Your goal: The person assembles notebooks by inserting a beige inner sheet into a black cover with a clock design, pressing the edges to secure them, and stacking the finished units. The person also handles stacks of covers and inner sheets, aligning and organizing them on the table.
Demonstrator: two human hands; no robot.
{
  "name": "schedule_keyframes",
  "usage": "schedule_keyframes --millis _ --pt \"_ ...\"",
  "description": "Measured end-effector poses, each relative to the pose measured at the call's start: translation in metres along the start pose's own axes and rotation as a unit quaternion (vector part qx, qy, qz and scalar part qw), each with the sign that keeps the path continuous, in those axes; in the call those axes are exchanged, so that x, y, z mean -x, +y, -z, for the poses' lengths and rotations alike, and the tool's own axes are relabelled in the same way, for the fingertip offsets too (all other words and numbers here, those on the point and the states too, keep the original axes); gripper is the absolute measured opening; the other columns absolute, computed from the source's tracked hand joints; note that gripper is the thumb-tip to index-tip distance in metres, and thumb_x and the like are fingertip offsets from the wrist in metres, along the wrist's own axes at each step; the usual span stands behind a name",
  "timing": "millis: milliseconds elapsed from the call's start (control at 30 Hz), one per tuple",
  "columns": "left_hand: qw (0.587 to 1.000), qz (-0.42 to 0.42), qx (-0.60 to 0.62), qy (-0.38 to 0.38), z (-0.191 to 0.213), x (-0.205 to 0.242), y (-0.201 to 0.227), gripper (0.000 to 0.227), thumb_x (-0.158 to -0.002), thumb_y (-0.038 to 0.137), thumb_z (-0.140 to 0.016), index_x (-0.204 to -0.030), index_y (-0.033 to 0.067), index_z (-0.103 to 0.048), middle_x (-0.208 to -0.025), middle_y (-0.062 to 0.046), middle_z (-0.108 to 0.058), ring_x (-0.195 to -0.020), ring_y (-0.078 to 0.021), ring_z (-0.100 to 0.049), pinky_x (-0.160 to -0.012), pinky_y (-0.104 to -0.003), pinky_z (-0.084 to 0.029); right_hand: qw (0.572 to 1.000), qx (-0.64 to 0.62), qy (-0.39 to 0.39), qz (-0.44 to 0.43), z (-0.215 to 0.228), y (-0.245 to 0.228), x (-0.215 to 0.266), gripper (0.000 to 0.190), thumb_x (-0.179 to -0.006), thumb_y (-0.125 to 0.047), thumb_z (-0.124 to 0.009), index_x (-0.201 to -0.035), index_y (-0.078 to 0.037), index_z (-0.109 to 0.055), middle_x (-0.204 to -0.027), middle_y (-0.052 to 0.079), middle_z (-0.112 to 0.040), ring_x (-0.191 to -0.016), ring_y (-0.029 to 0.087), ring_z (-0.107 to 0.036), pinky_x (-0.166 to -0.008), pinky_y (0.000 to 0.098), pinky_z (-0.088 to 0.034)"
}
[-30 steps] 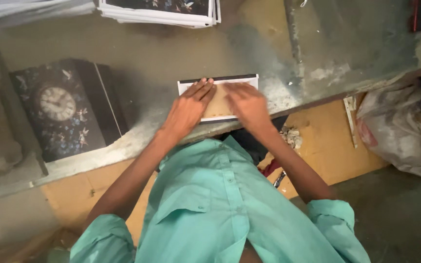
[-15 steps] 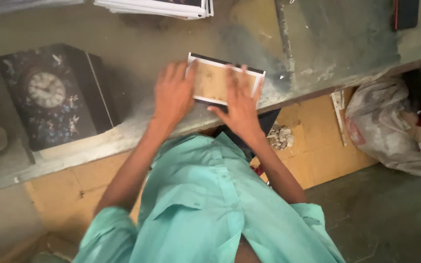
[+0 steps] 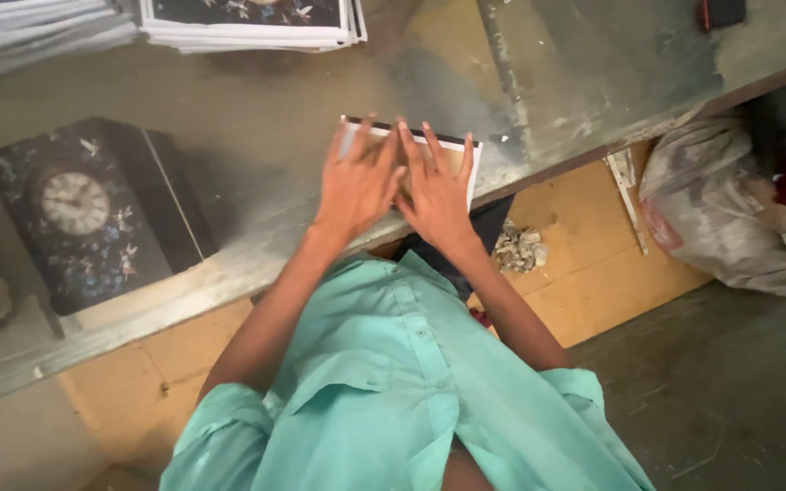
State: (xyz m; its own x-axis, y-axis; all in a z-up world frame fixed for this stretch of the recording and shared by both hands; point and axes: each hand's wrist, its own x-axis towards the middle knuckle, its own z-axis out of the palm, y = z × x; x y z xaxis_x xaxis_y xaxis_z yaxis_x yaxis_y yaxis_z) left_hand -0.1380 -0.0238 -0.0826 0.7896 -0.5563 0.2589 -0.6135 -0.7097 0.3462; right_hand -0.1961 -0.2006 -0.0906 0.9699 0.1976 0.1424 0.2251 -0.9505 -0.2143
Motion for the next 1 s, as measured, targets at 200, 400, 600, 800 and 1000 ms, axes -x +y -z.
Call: schedule_keyframes --millis 200,400,600,800,1000 --pt "0.997 0.066 -0.035 0.030 0.018 0.014 -0.018 0.059 -0.100 0.032 -0.058 -0.153 0.0077 -0.047 -0.134 -0.015 -0.070 -0.139 -0.0326 -0.047 -0.121 -0.060 -0.024 0.995 0.058 0.005 -0.081 0.017 0.021 0.019 0.069 -0.099 -0.044 -0.063 -0.155 -0.008 -0.043 -0.167 0.009 -0.034 -0.150 0.032 -0.036 -0.115 0.0772 -0.003" --pt "0.999 -0.015 0.018 0.021 -0.005 -0.011 0.006 0.061 -0.102 0.038 -0.060 -0.150 0.0027 -0.049 -0.112 -0.018 -0.074 -0.136 -0.0386 -0.048 -0.118 -0.060 -0.027 0.998 -0.026 0.012 -0.051 0.009 0.007 0.004 0.068 -0.100 -0.033 -0.061 -0.158 -0.005 -0.040 -0.168 0.008 -0.038 -0.152 0.031 -0.039 -0.123 0.0721 -0.008" --pt "0.998 0.057 0.028 0.021 0.005 -0.003 -0.010 0.054 -0.105 0.035 -0.056 -0.148 0.0045 -0.053 -0.116 -0.014 -0.076 -0.129 -0.0359 -0.051 -0.115 -0.063 -0.029 0.991 -0.047 0.038 -0.121 0.025 0.014 0.006 0.068 -0.099 -0.031 -0.067 -0.154 -0.005 -0.037 -0.143 0.000 -0.062 -0.140 0.030 -0.048 -0.117 0.0718 -0.010" --pt "0.997 -0.025 -0.001 0.077 -0.001 -0.016 0.011 0.052 -0.100 0.045 -0.058 -0.138 0.0095 -0.058 -0.117 -0.018 -0.073 -0.128 -0.0353 -0.055 -0.114 -0.058 -0.032 0.994 -0.058 0.036 -0.080 0.010 0.005 -0.003 0.080 -0.092 -0.031 -0.069 -0.159 -0.005 -0.034 -0.129 0.009 -0.068 -0.140 0.031 -0.051 -0.121 0.0648 -0.016" --pt "0.997 0.069 -0.031 0.019 0.004 0.001 -0.011 0.050 -0.100 0.036 -0.058 -0.137 0.0037 -0.063 -0.107 -0.011 -0.073 -0.117 -0.0364 -0.059 -0.107 -0.062 -0.036 0.984 -0.048 0.043 -0.168 0.025 0.022 0.027 0.073 -0.098 -0.033 -0.072 -0.156 -0.007 -0.036 -0.130 -0.003 -0.073 -0.141 0.028 -0.048 -0.122 0.0699 -0.014"
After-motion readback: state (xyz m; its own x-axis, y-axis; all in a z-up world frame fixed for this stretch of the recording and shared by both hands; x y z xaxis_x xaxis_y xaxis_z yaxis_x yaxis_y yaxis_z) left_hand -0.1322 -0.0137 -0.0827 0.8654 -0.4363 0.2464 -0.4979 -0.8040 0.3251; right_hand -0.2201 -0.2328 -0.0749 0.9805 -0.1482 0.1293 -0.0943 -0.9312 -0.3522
